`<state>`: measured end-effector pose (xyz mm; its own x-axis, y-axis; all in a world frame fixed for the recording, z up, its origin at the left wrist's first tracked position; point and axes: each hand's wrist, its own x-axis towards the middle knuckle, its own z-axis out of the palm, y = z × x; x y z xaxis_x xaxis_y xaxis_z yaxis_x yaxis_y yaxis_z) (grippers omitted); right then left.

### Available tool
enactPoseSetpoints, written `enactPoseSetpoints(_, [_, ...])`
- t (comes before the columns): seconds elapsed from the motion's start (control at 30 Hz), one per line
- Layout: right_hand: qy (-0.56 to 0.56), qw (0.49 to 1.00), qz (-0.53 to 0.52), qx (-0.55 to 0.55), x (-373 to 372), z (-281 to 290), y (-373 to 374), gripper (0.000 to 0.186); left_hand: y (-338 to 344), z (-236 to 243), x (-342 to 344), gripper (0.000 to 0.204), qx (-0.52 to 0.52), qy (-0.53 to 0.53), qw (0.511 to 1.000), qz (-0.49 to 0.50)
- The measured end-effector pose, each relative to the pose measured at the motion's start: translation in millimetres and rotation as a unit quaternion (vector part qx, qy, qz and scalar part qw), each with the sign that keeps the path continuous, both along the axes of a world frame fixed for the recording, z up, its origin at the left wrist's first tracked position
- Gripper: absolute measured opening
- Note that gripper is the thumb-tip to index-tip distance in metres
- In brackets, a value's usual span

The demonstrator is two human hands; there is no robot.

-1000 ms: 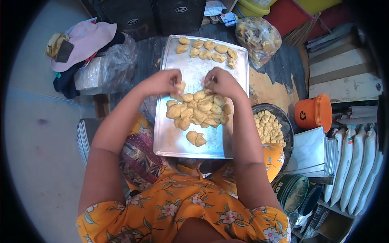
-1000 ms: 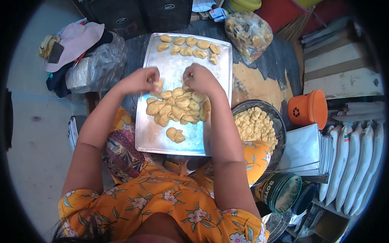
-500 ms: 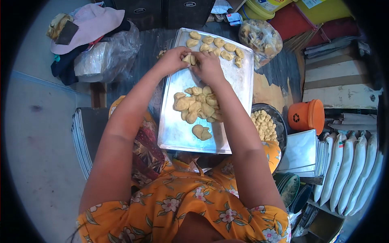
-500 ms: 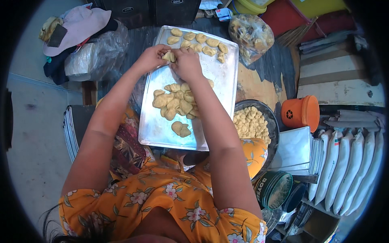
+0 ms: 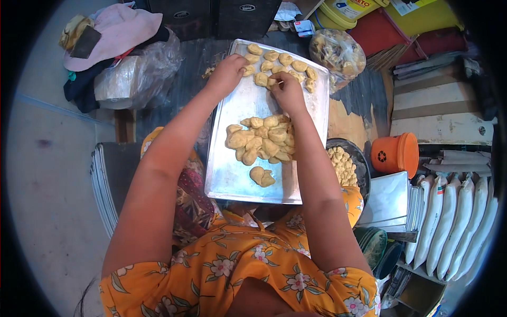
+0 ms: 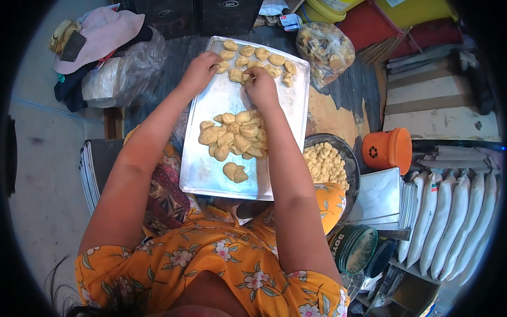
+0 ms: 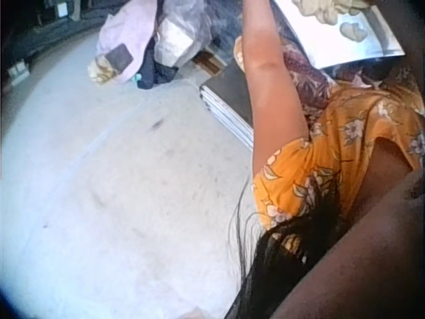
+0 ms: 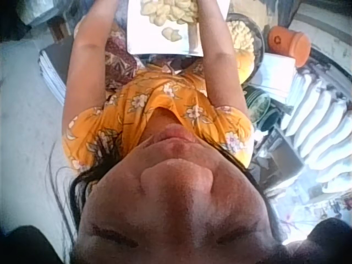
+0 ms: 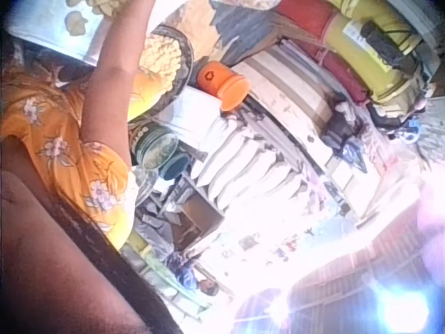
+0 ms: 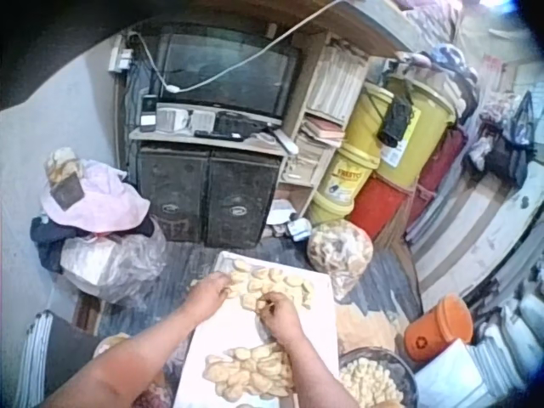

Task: The person cleans metal baking trays with a cloth and scraper, mixes dough in a bowl, and arranges dough pieces in rows on the trays by hand.

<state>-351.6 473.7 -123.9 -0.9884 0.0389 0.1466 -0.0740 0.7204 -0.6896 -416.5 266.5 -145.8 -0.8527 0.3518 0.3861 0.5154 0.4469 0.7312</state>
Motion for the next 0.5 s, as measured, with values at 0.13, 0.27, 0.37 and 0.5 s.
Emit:
enactPoseSetpoints(0.13, [0.002,0.991,-0.107,-0.082,6.6,13.3,12.7,0.026,4.1,8.9,15.6,0.026,-0.063,0.121,0.991,-0.003])
enactPoseSetpoints(0.27, [0.024,0.998,0.048,0.018,16.6,5.2,24.3,0.030,20.1,13.2,24.2,0.022,-0.186,0.149,0.967,-0.092])
enactPoseSetpoints(0.37, [-0.072,0.987,0.140,-0.033,44.0,29.8,14.1,0.033,25.2,13.4,19.4,0.025,-0.227,0.128,0.963,-0.071])
enactPoseSetpoints(0.5, [-0.212,0.933,0.276,-0.095,54.8,39.2,25.3,0.024,32.9,13.8,21.8,0.026,-0.264,0.137,0.952,-0.067])
